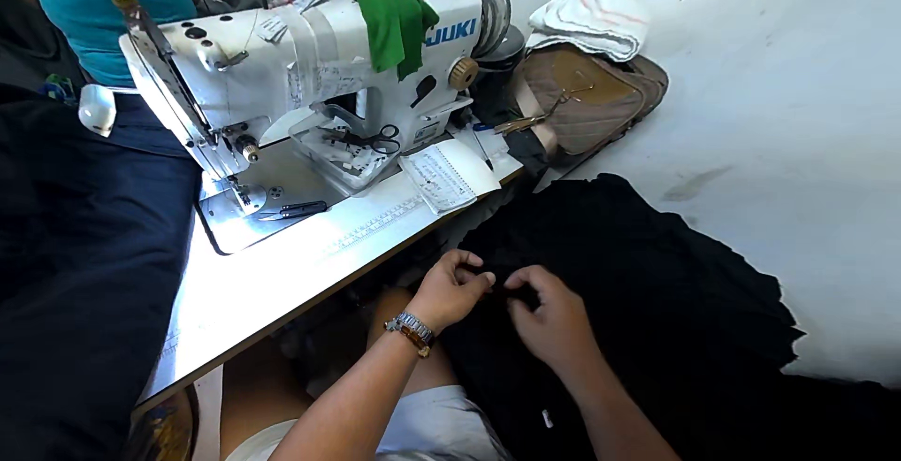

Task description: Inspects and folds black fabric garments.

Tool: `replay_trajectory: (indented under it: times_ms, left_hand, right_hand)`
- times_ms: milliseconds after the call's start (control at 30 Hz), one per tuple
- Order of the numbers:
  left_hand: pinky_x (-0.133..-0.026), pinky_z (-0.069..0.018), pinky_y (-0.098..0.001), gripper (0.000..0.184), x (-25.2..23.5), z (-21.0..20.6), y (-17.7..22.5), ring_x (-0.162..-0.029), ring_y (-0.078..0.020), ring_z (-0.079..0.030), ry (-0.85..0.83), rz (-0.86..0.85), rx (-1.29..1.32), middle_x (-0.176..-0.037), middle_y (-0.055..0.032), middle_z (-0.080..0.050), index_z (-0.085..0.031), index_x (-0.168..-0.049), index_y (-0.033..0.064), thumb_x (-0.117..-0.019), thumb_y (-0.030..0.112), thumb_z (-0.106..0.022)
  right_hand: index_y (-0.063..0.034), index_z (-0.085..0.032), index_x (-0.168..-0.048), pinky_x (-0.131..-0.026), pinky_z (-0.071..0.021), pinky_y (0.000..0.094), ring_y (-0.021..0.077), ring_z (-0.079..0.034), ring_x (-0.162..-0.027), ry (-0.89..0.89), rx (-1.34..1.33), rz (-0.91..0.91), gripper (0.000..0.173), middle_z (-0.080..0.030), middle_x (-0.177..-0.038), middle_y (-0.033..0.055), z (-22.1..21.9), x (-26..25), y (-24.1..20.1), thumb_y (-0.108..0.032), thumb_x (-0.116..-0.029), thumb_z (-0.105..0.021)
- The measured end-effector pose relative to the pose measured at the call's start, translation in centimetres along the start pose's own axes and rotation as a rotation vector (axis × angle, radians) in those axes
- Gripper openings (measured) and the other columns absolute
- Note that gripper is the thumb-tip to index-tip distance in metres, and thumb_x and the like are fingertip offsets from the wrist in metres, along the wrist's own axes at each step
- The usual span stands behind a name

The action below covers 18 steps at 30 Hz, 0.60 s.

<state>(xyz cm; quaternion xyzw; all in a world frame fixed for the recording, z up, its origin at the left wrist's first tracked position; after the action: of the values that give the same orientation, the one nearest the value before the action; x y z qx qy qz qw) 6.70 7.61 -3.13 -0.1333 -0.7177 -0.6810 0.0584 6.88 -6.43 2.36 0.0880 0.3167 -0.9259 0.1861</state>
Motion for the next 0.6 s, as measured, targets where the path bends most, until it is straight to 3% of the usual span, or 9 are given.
replay_trajectory:
  times_ms: [67, 100, 133, 200, 233, 333, 400, 467, 600]
  left_hand:
    - [-0.079, -0.0577, -0.0417, 0.043, -0.9, 0.9, -1.7, -0.087, -0.0213, -0.069, -0.006, -0.081, -0.306, -0.103, -0.0125, -0.072, -0.051, -0.139, 0.0057, -0.1023, 0.022, -0.065]
    - [-0.087, -0.0587, -0.0492, 0.045, -1.6, 1.2, -3.6, -0.097, -0.0274, -0.071, -0.001, -0.096, -0.481, -0.111, -0.0148, -0.072, -0.055, -0.137, 0.0057, -0.0991, 0.025, -0.069]
    - [-0.093, -0.0557, -0.0561, 0.046, -2.0, 1.4, -5.8, -0.107, -0.0339, -0.068, -0.014, -0.070, -0.624, -0.120, -0.0175, -0.069, -0.061, -0.134, 0.0071, -0.0951, 0.028, -0.074]
    - [-0.098, -0.0539, -0.0577, 0.046, -2.1, 1.5, -9.5, -0.115, -0.0352, -0.065, -0.072, 0.030, -0.802, -0.132, -0.0160, -0.063, -0.065, -0.132, 0.0133, -0.0910, 0.032, -0.077]
    - [-0.097, -0.0550, -0.0565, 0.044, -1.9, 1.5, -10.4, -0.114, -0.0340, -0.066, -0.082, 0.060, -0.827, -0.134, -0.0149, -0.062, -0.065, -0.131, 0.0149, -0.0915, 0.031, -0.077]
    - [-0.096, -0.0546, -0.0560, 0.035, -1.5, 1.7, -10.8, -0.113, -0.0337, -0.067, -0.046, 0.084, -0.821, -0.129, -0.0147, -0.066, -0.065, -0.128, 0.0130, -0.0953, 0.025, -0.072]
    - [-0.098, -0.0543, -0.0559, 0.037, -1.8, 1.9, -11.1, -0.114, -0.0339, -0.067, -0.027, 0.084, -0.816, -0.129, -0.0153, -0.066, -0.063, -0.133, 0.0129, -0.0974, 0.024, -0.069]
    - [-0.097, -0.0548, -0.0551, 0.034, -2.0, 2.2, -11.0, -0.111, -0.0333, -0.068, -0.010, 0.112, -0.771, -0.121, -0.0162, -0.069, -0.065, -0.130, 0.0105, -0.0986, 0.023, -0.066]
    - [-0.084, -0.0572, -0.0479, 0.024, -1.5, 3.1, -9.1, -0.092, -0.0266, -0.069, 0.067, 0.159, -0.392, -0.105, -0.0161, -0.070, -0.066, -0.118, 0.0023, -0.1027, 0.019, -0.058]
  right_hand:
    - [0.0008, -0.063, -0.113, -0.075, -0.0552, 0.0549, 0.0318, -0.068, -0.090, 0.066, -0.035, -0.058, 0.025, -0.069, -0.103, 0.0184, 2.2, -0.3, 1.2, 0.005, -0.0885, -0.066]
    - [-0.0004, -0.060, -0.115, -0.075, -0.0547, 0.0518, 0.0288, -0.067, -0.088, 0.095, -0.049, -0.089, 0.025, -0.068, -0.102, 0.0170, 3.2, -0.4, 1.7, 0.002, -0.0906, -0.066]
    - [-0.0027, -0.058, -0.113, -0.070, -0.0530, 0.0453, 0.0228, -0.063, -0.082, 0.124, -0.048, -0.104, 0.023, -0.066, -0.096, 0.0129, 3.9, -0.5, 2.2, -0.002, -0.0919, -0.066]
    - [-0.0036, -0.059, -0.104, -0.064, -0.0493, 0.0356, 0.0148, -0.058, -0.074, 0.154, -0.031, -0.094, 0.010, -0.062, -0.089, 0.0072, 4.7, -0.5, 2.6, -0.004, -0.0952, -0.063]
    - [-0.0024, -0.062, -0.096, -0.064, -0.0484, 0.0329, 0.0132, -0.057, -0.074, 0.160, -0.016, -0.057, 0.001, -0.062, -0.087, 0.0066, 4.8, -0.4, 2.4, -0.003, -0.0962, -0.060]
    - [-0.0054, -0.073, -0.083, -0.073, -0.0506, 0.0386, 0.0203, -0.062, -0.086, 0.138, 0.075, 0.057, 0.025, -0.066, -0.089, 0.0095, 4.6, -0.1, 2.0, -0.001, -0.0925, -0.051]
    - [-0.0116, -0.080, -0.091, -0.080, -0.0520, 0.0431, 0.0237, -0.063, -0.096, 0.087, 0.106, 0.056, 0.029, -0.067, -0.098, 0.0110, 4.2, -0.4, 2.0, -0.005, -0.0952, -0.052]
    - [-0.0120, -0.080, -0.101, -0.083, -0.0508, 0.0491, 0.0282, -0.062, -0.100, 0.053, 0.106, 0.021, 0.029, -0.067, -0.102, 0.0138, 4.0, -0.7, 1.9, -0.007, -0.0976, -0.052]
    - [-0.0100, -0.079, -0.107, -0.077, -0.0495, 0.0468, 0.0266, -0.060, -0.094, 0.076, 0.136, -0.018, 0.033, -0.066, -0.101, 0.0132, 4.6, -0.7, 1.7, -0.006, -0.0957, -0.048]
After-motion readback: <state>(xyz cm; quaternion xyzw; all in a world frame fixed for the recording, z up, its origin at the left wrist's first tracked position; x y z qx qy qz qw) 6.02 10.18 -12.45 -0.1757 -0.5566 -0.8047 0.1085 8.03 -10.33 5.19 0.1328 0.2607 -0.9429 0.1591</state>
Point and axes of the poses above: each hand's wrist, its own x-axis away from the middle knuckle, its own z-axis out of the back of the hand, y = z × x, the point moved 10 cm from there along -x, towards the middle knuckle
